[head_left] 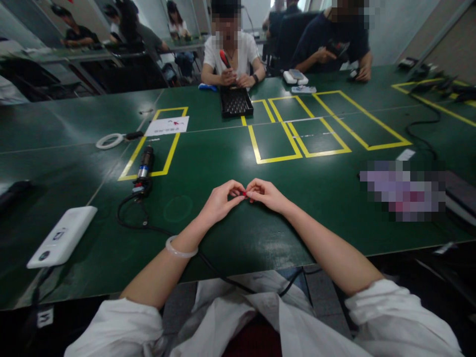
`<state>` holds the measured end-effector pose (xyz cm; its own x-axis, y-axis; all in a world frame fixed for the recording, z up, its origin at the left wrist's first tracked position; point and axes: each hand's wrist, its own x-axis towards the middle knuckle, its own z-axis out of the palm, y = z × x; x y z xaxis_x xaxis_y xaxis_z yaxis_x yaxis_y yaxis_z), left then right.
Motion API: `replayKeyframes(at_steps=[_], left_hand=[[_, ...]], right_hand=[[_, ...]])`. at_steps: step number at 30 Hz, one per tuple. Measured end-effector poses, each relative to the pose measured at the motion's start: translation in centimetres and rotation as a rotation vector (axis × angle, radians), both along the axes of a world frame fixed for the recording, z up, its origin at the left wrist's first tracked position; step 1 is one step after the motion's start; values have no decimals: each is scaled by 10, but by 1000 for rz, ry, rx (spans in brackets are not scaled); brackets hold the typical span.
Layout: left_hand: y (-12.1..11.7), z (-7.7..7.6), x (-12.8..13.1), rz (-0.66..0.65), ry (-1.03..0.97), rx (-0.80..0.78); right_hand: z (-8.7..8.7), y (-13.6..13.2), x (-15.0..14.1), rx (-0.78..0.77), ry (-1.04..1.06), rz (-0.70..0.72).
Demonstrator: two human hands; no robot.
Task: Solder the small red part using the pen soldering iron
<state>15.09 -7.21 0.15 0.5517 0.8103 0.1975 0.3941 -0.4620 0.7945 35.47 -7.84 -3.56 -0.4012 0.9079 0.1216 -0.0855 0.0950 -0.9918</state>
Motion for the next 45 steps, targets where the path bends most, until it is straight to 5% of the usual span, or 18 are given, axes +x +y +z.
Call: replayKeyframes(at_steps=[14, 25, 39, 45], left_hand=[[2, -4, -7, 17, 5, -2], [0, -4, -7, -34, 50, -74], [1, -8, -7, 16, -48, -99], [-2, -5, -7, 26, 17, 57]], right_hand=[[3, -4, -2, 277, -238, -116], [-6, -1, -3, 22, -42, -61], [-11, 0, -1, 119, -91, -21], [-6, -1, -3, 47, -49, -52]])
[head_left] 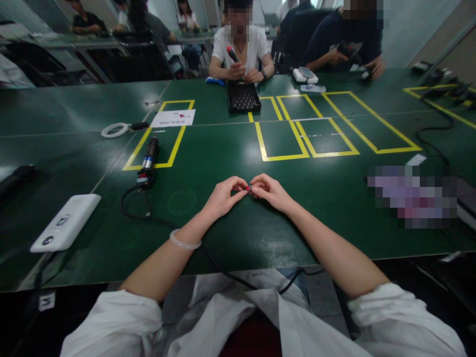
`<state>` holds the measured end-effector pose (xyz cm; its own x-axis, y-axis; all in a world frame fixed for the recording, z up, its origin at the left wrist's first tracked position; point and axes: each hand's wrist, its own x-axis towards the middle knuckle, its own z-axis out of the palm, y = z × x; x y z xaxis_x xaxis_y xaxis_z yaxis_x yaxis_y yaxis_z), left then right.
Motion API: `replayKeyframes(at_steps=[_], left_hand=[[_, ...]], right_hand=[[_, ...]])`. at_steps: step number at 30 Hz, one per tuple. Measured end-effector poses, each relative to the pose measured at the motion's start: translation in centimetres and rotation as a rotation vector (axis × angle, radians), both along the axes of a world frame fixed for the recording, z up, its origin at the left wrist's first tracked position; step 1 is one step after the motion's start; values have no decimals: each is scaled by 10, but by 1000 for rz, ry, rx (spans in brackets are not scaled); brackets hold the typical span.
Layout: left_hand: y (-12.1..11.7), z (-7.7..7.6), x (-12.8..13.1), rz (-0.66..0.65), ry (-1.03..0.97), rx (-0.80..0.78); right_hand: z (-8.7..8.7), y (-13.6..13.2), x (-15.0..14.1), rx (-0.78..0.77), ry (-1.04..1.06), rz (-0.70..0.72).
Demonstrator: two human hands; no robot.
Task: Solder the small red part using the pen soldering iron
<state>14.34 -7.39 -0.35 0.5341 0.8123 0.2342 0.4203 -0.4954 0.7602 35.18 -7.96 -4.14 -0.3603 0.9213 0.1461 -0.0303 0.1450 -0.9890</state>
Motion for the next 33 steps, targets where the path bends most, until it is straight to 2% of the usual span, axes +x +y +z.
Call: replayKeyframes(at_steps=[6, 8, 10, 13, 15, 16, 17, 20, 26, 30, 33], left_hand=[[2, 6, -2, -70, 140, 121], [12, 11, -13, -28, 214, 174], [28, 16, -37, 141, 314, 253], [53, 20, -92, 584, 443, 327], [64, 20, -132, 844, 498, 286], [67, 19, -150, 938, 553, 223], [68, 17, -164, 975, 632, 140], [70, 14, -187, 967, 800, -15], [77, 15, -190, 1098, 817, -127], [82, 15, -202, 1073, 850, -211], [82, 15, -207, 1020, 839, -203]], right_hand=[[1, 1, 1, 11, -47, 3], [-1, 2, 1, 1, -30, -19], [-2, 3, 2, -13, -11, -41], [-3, 5, 2, -9, -33, -41], [-2, 5, 3, 10, -81, -31], [-2, 5, 3, 20, -103, -27], [-1, 5, 3, 29, -118, -25], [-1, 5, 3, 41, -121, -29], [-2, 5, 4, 46, -118, -25], [-1, 4, 4, 43, -111, -21], [0, 4, 4, 47, -117, -19]])
